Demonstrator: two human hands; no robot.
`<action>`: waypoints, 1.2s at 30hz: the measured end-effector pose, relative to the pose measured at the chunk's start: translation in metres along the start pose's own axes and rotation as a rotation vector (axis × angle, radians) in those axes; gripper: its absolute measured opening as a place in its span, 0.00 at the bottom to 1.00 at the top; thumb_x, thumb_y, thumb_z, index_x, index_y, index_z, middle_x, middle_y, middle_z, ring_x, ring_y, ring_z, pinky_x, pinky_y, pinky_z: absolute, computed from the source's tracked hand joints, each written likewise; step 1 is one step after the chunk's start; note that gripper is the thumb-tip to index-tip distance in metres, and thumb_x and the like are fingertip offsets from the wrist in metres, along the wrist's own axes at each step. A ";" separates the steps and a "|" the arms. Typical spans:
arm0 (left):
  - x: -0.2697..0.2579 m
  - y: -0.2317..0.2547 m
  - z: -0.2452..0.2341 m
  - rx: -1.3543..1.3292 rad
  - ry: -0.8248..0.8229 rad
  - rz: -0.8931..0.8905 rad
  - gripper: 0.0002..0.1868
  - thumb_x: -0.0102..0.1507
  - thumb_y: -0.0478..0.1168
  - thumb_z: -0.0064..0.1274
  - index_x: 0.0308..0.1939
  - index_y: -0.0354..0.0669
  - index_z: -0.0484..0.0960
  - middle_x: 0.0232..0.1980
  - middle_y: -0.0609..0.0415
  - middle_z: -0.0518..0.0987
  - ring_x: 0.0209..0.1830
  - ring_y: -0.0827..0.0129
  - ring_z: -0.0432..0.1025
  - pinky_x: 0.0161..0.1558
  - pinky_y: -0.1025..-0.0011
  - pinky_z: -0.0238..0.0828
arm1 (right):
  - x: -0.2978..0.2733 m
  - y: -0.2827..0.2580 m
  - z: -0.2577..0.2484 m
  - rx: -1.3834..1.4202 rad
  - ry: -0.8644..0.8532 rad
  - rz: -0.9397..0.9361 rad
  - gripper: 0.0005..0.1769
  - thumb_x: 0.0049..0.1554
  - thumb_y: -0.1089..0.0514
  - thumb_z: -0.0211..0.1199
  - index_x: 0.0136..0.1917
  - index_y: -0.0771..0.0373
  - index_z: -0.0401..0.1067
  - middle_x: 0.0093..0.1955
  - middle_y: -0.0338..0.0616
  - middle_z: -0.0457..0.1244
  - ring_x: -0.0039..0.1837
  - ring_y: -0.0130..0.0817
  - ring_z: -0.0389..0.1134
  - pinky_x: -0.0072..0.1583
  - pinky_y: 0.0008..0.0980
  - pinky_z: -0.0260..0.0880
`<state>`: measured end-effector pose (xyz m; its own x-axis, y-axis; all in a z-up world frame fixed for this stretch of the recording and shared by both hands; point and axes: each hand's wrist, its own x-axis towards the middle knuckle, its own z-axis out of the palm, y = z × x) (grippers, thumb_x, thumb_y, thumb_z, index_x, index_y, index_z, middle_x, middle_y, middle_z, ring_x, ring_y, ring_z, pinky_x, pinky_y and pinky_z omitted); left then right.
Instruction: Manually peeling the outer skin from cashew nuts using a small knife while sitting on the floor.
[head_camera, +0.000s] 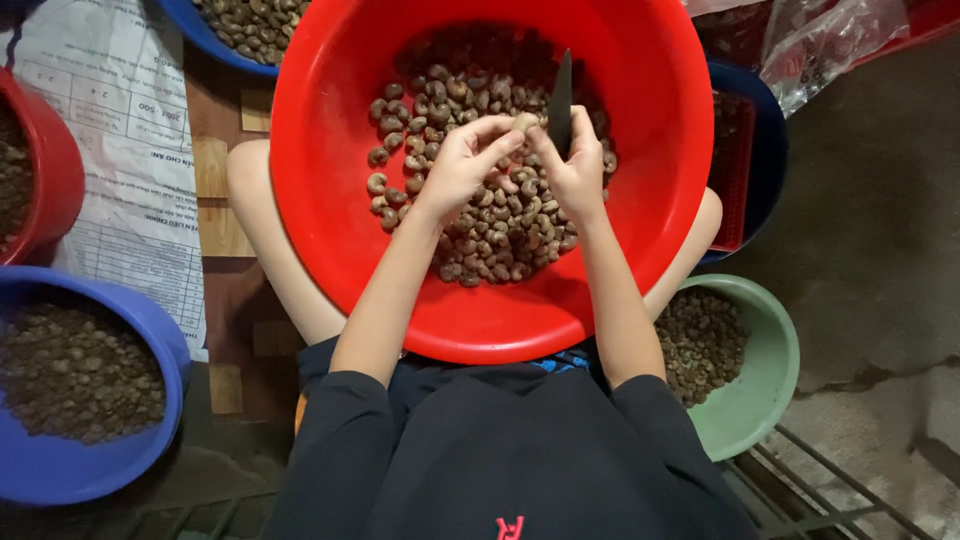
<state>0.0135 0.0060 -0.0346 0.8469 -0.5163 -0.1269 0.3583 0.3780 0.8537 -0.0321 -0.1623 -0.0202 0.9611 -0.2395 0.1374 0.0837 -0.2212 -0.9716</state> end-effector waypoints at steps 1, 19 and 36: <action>0.001 0.001 -0.002 0.000 0.002 0.000 0.14 0.70 0.38 0.56 0.56 0.33 0.81 0.47 0.46 0.84 0.40 0.66 0.81 0.31 0.67 0.88 | -0.001 -0.001 0.000 0.001 -0.002 0.000 0.08 0.64 0.60 0.68 0.50 0.62 0.70 0.34 0.45 0.66 0.39 0.23 0.66 0.38 0.23 0.61; -0.015 0.060 0.010 0.580 0.126 0.349 0.11 0.64 0.31 0.60 0.50 0.34 0.82 0.42 0.53 0.86 0.36 0.74 0.77 0.38 0.78 0.74 | 0.004 -0.018 -0.011 -0.948 0.043 -0.459 0.08 0.69 0.58 0.56 0.50 0.64 0.71 0.37 0.46 0.67 0.32 0.43 0.64 0.36 0.37 0.62; -0.014 0.038 0.018 0.542 0.065 0.370 0.16 0.62 0.30 0.61 0.55 0.39 0.82 0.48 0.55 0.82 0.39 0.73 0.75 0.40 0.77 0.75 | -0.002 0.010 -0.005 0.789 -0.112 0.397 0.09 0.63 0.59 0.61 0.56 0.61 0.69 0.35 0.34 0.61 0.30 0.18 0.52 0.32 0.18 0.47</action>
<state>0.0088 0.0139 0.0085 0.9043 -0.3729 0.2080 -0.1950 0.0728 0.9781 -0.0347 -0.1686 -0.0296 0.9744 -0.0568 -0.2175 -0.1443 0.5842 -0.7987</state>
